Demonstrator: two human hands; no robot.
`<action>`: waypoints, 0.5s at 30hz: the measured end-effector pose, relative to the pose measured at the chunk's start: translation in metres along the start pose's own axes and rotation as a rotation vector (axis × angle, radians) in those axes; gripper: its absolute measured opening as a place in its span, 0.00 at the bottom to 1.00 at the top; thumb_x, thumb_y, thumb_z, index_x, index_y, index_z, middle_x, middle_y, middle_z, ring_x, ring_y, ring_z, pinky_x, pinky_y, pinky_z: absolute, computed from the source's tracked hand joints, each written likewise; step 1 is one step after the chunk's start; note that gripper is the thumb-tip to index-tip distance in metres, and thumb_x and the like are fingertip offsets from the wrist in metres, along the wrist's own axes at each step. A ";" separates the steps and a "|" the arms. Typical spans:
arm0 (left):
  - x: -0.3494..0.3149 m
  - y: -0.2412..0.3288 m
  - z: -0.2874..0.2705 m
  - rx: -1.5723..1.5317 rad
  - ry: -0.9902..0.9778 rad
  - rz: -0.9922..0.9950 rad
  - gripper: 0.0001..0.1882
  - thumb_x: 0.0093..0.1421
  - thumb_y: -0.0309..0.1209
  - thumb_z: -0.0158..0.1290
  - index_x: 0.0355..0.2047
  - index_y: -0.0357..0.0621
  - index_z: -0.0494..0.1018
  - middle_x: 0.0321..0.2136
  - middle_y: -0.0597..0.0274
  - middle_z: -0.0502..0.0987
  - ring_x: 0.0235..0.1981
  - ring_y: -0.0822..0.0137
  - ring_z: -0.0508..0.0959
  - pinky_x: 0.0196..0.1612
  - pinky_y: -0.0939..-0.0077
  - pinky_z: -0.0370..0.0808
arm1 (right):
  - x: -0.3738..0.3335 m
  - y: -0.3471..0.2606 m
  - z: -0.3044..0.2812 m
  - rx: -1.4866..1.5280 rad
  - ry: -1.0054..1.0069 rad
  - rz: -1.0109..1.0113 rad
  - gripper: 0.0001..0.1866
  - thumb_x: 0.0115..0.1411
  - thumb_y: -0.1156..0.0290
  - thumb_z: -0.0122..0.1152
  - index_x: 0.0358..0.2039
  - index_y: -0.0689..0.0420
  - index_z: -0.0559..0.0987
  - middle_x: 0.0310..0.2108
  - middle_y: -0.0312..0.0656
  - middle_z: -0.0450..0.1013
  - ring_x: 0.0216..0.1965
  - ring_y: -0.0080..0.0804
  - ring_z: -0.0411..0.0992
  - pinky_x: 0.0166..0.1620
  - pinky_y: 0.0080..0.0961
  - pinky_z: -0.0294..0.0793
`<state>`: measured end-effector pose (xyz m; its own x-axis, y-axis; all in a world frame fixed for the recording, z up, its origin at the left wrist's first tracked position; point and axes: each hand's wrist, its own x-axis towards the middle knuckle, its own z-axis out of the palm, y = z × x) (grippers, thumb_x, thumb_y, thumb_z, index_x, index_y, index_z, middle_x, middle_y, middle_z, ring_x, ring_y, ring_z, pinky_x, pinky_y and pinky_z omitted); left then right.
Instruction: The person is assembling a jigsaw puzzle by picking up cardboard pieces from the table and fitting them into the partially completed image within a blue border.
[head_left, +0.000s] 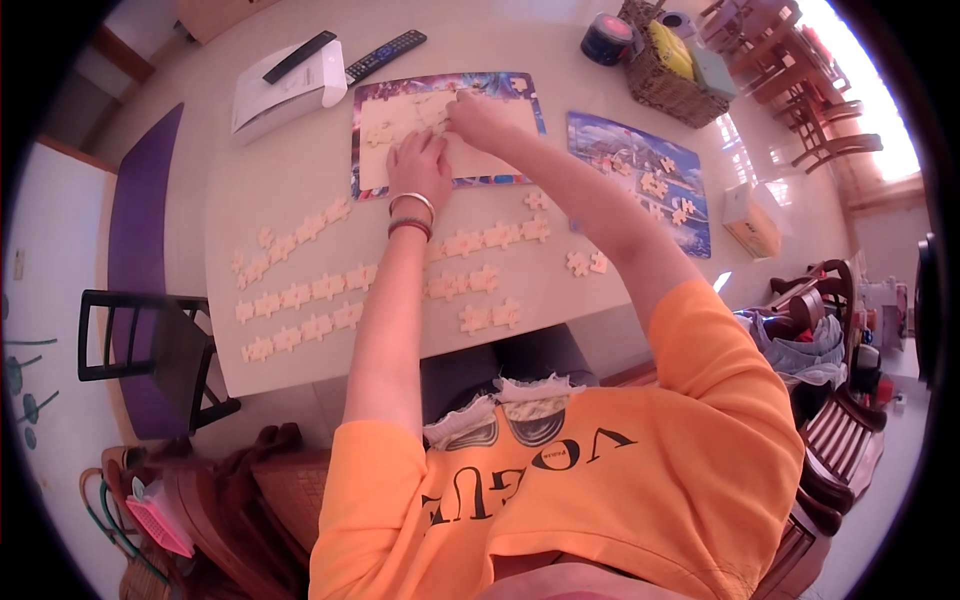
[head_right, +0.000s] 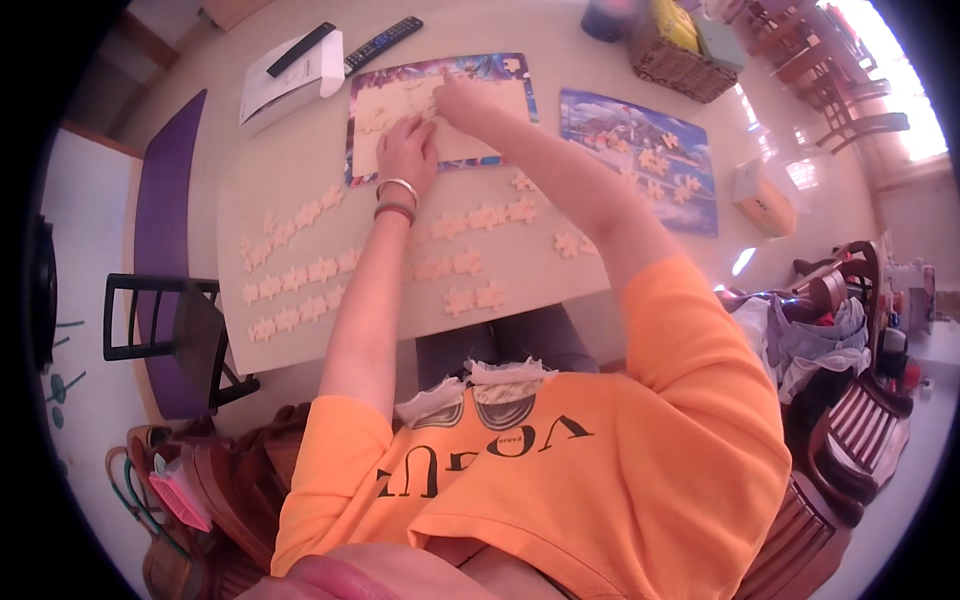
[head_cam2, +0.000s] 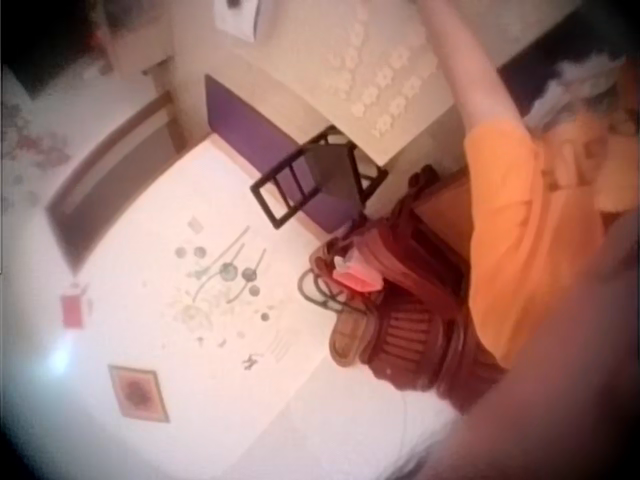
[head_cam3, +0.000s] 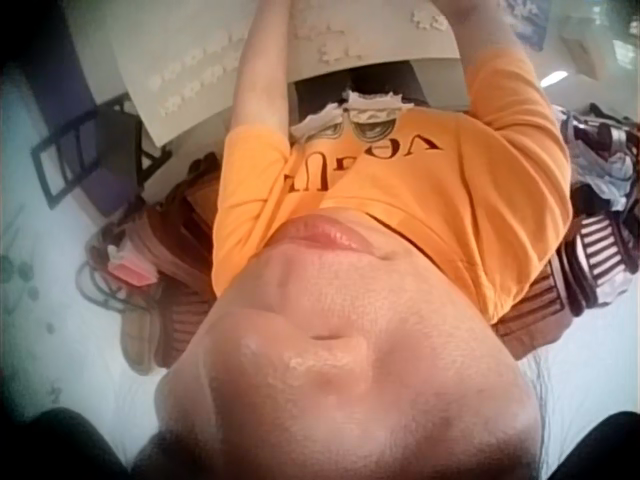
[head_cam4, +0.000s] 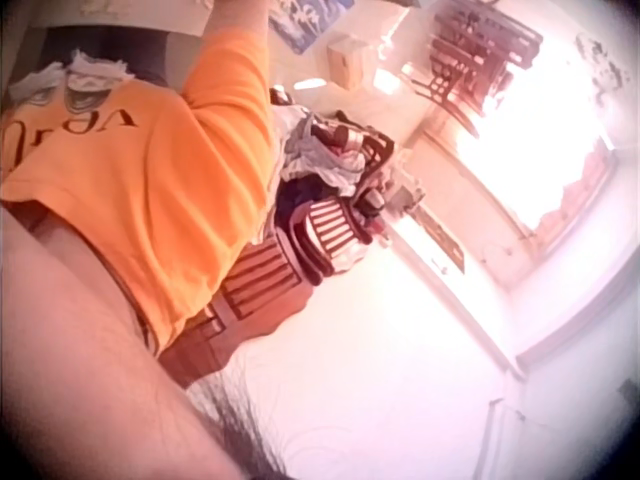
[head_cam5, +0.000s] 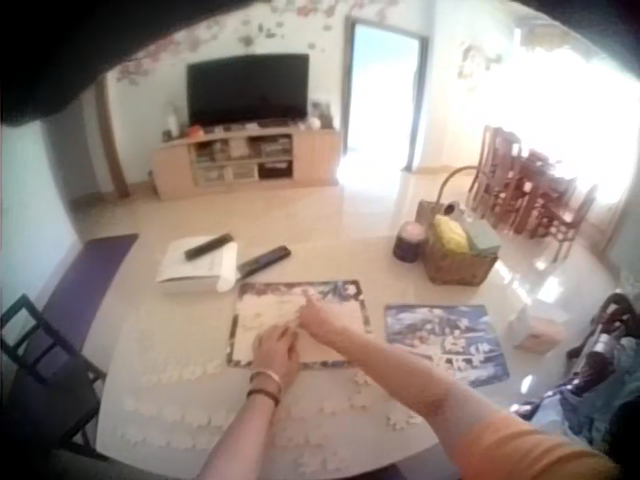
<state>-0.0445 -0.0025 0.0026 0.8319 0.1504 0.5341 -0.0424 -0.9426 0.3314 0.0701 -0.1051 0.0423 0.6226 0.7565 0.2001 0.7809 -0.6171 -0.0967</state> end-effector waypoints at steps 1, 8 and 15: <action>0.000 -0.001 -0.001 0.001 0.002 0.000 0.12 0.50 0.28 0.49 0.37 0.48 0.74 0.43 0.61 0.72 0.49 0.63 0.68 0.50 0.62 0.61 | 0.001 -0.003 -0.003 -0.033 -0.042 0.003 0.11 0.55 0.65 0.52 0.31 0.60 0.76 0.38 0.52 0.69 0.39 0.46 0.71 0.40 0.38 0.72; 0.000 0.003 -0.002 -0.020 -0.056 -0.045 0.13 0.51 0.28 0.48 0.38 0.49 0.73 0.46 0.61 0.70 0.52 0.63 0.66 0.54 0.58 0.57 | 0.012 0.005 0.009 -0.130 -0.037 -0.006 0.08 0.50 0.73 0.51 0.28 0.64 0.76 0.28 0.52 0.73 0.30 0.45 0.75 0.32 0.34 0.74; -0.001 -0.001 -0.006 -0.027 -0.089 -0.063 0.11 0.53 0.31 0.48 0.37 0.49 0.73 0.46 0.62 0.70 0.52 0.64 0.65 0.57 0.56 0.55 | 0.003 0.049 0.005 0.667 0.114 0.355 0.14 0.50 0.74 0.50 0.37 0.64 0.77 0.24 0.49 0.76 0.24 0.32 0.75 0.31 0.25 0.73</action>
<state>-0.0485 -0.0006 0.0061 0.8790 0.1808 0.4411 -0.0024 -0.9237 0.3832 0.1100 -0.1321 0.0330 0.8611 0.4880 0.1427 0.4222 -0.5300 -0.7354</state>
